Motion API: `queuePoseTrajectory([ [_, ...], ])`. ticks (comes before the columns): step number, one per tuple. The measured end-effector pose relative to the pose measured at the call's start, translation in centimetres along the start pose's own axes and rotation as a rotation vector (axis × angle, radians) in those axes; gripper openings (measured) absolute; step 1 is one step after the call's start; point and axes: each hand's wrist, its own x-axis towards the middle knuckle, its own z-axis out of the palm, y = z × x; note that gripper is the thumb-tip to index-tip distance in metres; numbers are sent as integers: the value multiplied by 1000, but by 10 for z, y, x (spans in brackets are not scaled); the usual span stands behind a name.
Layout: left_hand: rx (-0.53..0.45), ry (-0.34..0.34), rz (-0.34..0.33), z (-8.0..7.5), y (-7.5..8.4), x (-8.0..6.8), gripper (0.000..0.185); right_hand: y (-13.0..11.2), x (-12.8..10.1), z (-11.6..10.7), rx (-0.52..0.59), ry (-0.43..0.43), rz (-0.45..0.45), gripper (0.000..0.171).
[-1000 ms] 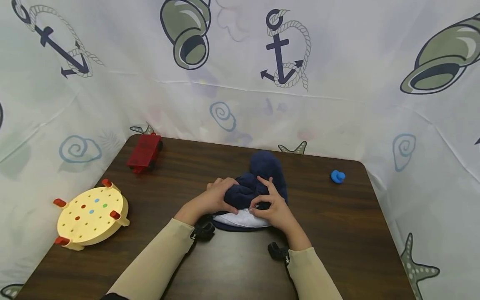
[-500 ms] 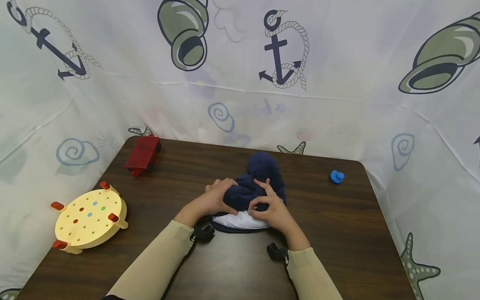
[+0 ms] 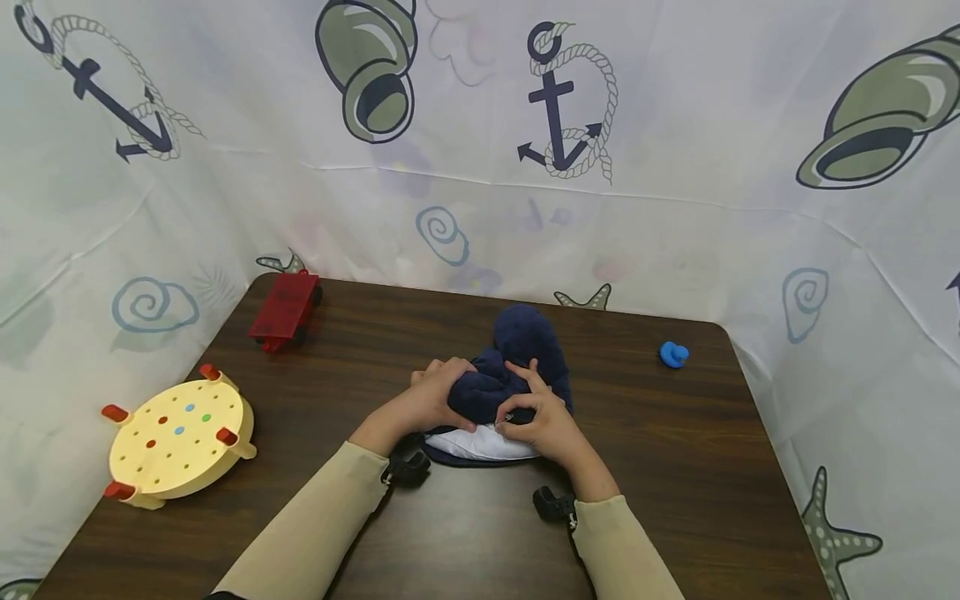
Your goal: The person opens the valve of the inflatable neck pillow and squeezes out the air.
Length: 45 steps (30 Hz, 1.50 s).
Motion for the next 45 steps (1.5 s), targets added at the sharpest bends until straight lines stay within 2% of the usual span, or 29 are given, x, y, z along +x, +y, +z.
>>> queuePoseTrajectory([
  [18, 49, 26, 9, 4, 3, -1, 84, -3, 0, 2, -50, -9, 31, 10],
  [24, 56, 36, 21, 4, 4, -2, 83, -3, 0, 3, -50, -14, 39, 14],
  [28, 66, 40, 27, 4, 4, -2, 81, -3, 1, 3, -39, -25, 58, 8],
  [39, 86, 73, 48, 8, 2, -1, 76, -6, 1, 1, 1, -52, 104, 7],
  [45, 88, 71, 48, 9, 4, 0, 74, -7, 1, 3, -8, -41, 116, 13],
])
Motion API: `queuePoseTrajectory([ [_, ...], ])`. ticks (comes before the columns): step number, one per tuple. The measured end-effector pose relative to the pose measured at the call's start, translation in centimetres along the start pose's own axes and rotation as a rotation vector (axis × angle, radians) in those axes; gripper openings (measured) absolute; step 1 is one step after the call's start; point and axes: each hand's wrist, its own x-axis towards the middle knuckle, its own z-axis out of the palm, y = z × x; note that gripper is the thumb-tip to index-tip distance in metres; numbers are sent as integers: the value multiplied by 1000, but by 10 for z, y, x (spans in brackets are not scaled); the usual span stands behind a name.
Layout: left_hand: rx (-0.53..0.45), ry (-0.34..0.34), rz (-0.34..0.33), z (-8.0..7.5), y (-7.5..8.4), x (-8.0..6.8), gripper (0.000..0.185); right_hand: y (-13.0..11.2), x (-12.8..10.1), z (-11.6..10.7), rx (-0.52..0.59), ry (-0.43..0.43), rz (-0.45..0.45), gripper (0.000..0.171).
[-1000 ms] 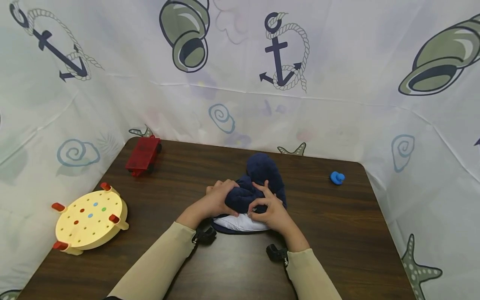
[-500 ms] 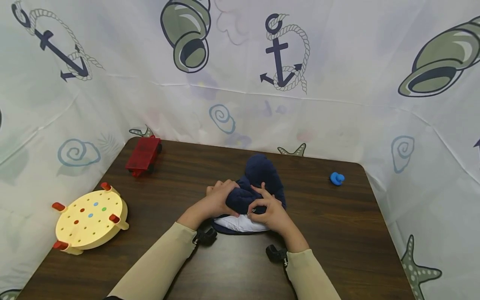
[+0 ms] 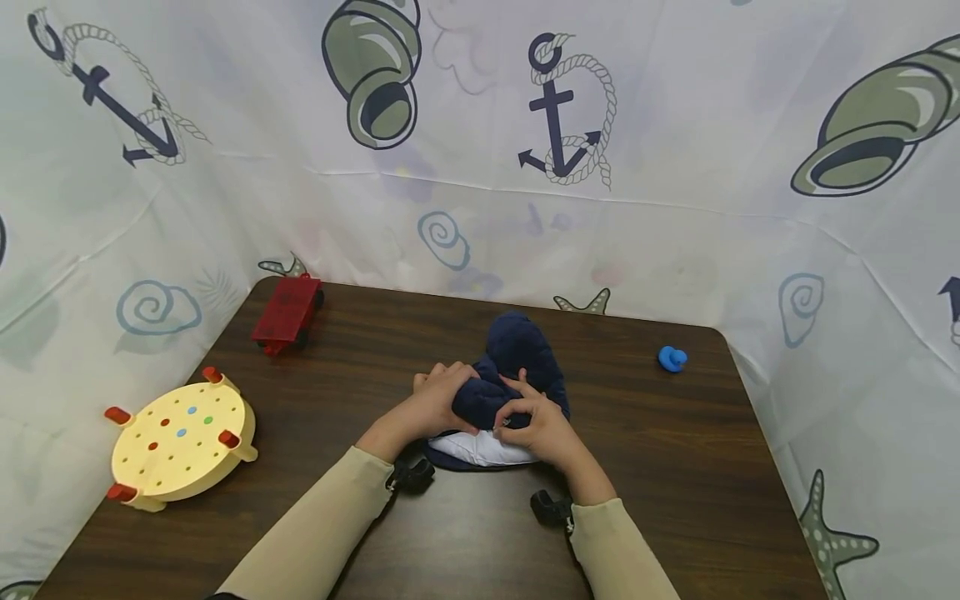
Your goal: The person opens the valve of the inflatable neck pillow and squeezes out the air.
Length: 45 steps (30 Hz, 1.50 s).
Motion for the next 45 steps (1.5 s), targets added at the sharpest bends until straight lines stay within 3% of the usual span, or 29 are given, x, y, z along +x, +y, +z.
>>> queuePoseTrajectory([
  [10, -22, 18, 41, 1, 1, -1, 74, 0, -1, 1, 13, 10, 15, 14],
  [13, 0, 49, 44, 0, 2, -1, 91, -1, -2, 1, 28, 10, 8, 14],
  [16, 59, 72, 55, -4, 4, 0, 122, 0, -2, 1, 33, -6, -6, 12],
  [19, 128, 47, 108, -10, 10, 6, 148, 3, -3, 0, 37, -23, -19, 11],
  [24, 184, -74, 198, -19, 19, 23, 153, 7, -6, -2, 62, -19, -12, 11],
  [27, 175, -143, 156, -23, 20, 30, 152, 7, -7, -2, 77, -15, -28, 10],
  [30, 178, -167, 91, -26, 19, 34, 153, 7, -6, -2, 73, -1, -63, 10],
  [39, 184, -155, 54, -23, 18, 28, 148, 12, -12, 4, 37, 85, -265, 18],
  [45, 179, -107, 42, -19, 17, 29, 141, 4, -15, 4, -93, 211, -380, 23],
])
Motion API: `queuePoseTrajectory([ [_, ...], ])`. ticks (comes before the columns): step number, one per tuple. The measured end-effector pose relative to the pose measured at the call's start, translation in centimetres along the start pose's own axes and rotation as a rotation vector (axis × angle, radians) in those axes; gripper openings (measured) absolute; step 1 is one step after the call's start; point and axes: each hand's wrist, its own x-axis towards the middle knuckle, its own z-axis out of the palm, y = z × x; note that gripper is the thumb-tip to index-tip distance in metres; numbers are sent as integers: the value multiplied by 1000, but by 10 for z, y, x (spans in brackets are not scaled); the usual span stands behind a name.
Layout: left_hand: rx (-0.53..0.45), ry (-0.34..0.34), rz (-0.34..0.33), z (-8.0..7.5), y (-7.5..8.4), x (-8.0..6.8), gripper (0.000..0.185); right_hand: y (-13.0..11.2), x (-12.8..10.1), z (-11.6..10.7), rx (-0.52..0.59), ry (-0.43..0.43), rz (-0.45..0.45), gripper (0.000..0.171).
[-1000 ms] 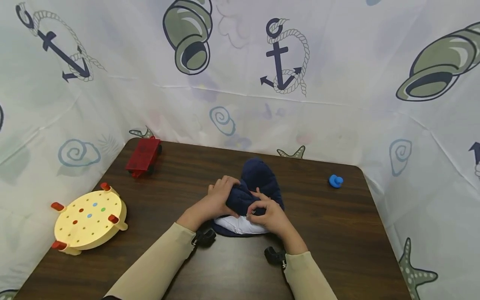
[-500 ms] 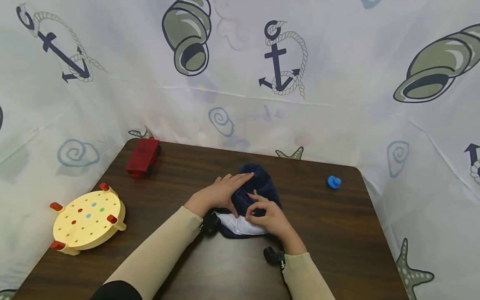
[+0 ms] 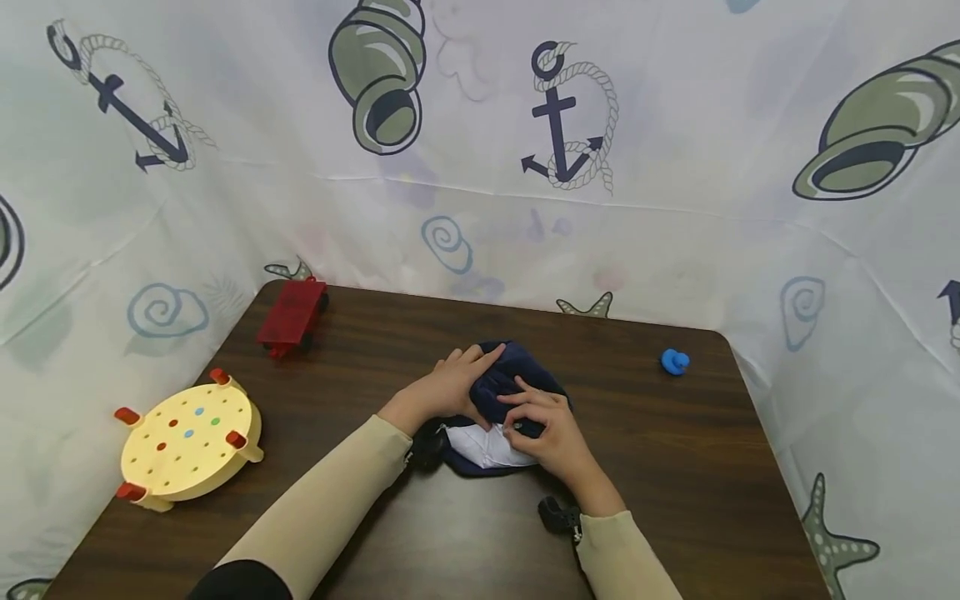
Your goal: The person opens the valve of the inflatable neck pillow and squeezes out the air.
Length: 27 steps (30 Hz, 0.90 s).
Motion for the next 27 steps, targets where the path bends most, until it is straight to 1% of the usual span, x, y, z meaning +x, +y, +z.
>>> queuePoseTrajectory([
  [3, -3, 0, 8, 5, 0, 4, 133, -3, -4, -2, -55, 25, -6, 24],
  [6, -7, 14, 12, 11, -2, 5, 119, -5, -7, -4, -69, 27, 4, 23],
  [8, 9, 50, 8, 14, -3, 4, 110, -5, -8, -4, -61, 25, 14, 22],
  [11, 37, 142, 12, 18, -4, 0, 98, -4, -8, -4, -45, 24, 26, 22],
  [13, 48, 196, 43, 19, -4, -3, 91, -3, -8, -5, -29, 25, 35, 21],
  [14, 53, 210, 67, 19, -5, -4, 88, -2, -8, -5, -21, 24, 43, 21],
  [16, 50, 210, 116, 20, -8, -7, 86, -1, -7, -5, 4, 23, 56, 20],
  [19, 55, 162, 174, 21, -14, -10, 93, 2, -7, -5, 38, 22, 63, 19],
  [21, 30, 106, 185, 20, -16, -14, 108, 4, -7, -4, 52, 22, 61, 19],
  [24, -35, -8, 194, 11, -15, -25, 134, 6, -7, -3, 53, 20, 49, 19],
  [26, -71, -90, 184, 2, -11, -35, 151, 6, -6, -2, 45, 17, 45, 19],
  [27, -77, -123, 177, -2, -9, -39, 157, 7, -6, -2, 41, 16, 45, 19],
])
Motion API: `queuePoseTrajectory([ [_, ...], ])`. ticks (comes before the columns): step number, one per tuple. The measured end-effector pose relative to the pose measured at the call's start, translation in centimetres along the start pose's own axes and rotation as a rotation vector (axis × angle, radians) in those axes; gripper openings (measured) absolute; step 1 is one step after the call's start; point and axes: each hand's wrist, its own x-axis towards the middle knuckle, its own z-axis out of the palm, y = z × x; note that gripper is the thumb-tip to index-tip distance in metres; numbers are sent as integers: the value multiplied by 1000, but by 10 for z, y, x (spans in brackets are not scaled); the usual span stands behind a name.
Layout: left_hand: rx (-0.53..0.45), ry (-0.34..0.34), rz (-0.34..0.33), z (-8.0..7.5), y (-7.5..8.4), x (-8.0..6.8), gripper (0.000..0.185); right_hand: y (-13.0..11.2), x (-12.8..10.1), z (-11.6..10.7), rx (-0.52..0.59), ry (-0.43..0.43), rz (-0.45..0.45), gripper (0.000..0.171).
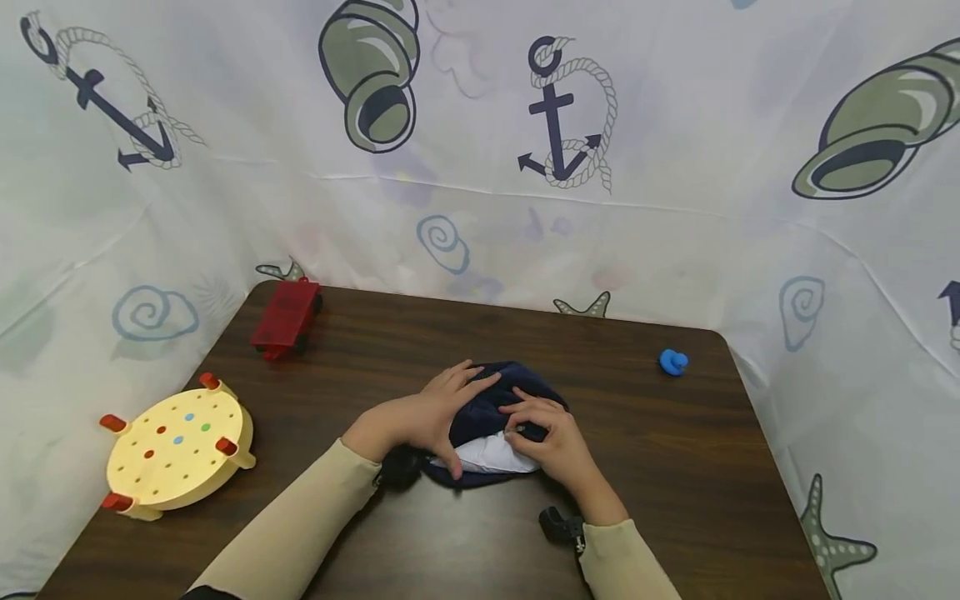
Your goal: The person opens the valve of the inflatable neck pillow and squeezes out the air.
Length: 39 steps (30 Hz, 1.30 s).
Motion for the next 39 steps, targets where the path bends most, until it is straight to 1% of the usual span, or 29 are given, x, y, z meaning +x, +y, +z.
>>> queuePoseTrajectory([
  [2, 12, -47, -16, -4, 6, -7, 162, 0, 0, 0, -2, -1, 3, 19],
  [4, 41, -57, -41, -6, 10, -11, 164, -1, 1, 0, 6, 1, 11, 19],
  [6, 63, -29, -62, -5, 11, -11, 164, -1, 2, -1, 24, 6, 24, 19],
  [8, 84, 22, -76, -4, 11, -9, 163, -1, 3, -2, 49, 17, 40, 19],
  [11, 92, 93, -80, -4, 8, -5, 158, -1, 4, -4, 79, 38, 52, 21],
  [16, 102, 147, -62, -1, 2, 0, 137, -2, 4, -4, 94, 60, 32, 22],
  [20, 125, 178, -31, 3, -1, 3, 124, -3, 4, -2, 86, 73, 0, 23],
  [24, 128, 176, -18, 5, 0, 4, 114, -5, 4, -2, 65, 86, -45, 25],
  [31, 123, 159, -38, 7, 0, 6, 91, -8, 6, 1, 11, 122, -154, 29],
  [34, 126, 161, -32, 8, 0, 7, 83, -9, 7, 3, -13, 123, -175, 30],
  [36, 113, 168, -16, 8, 1, 7, 79, -8, 6, 5, -26, 126, -181, 31],
  [39, 103, 153, 5, 8, 2, 6, 78, -6, 6, 7, -43, 125, -182, 30],
])
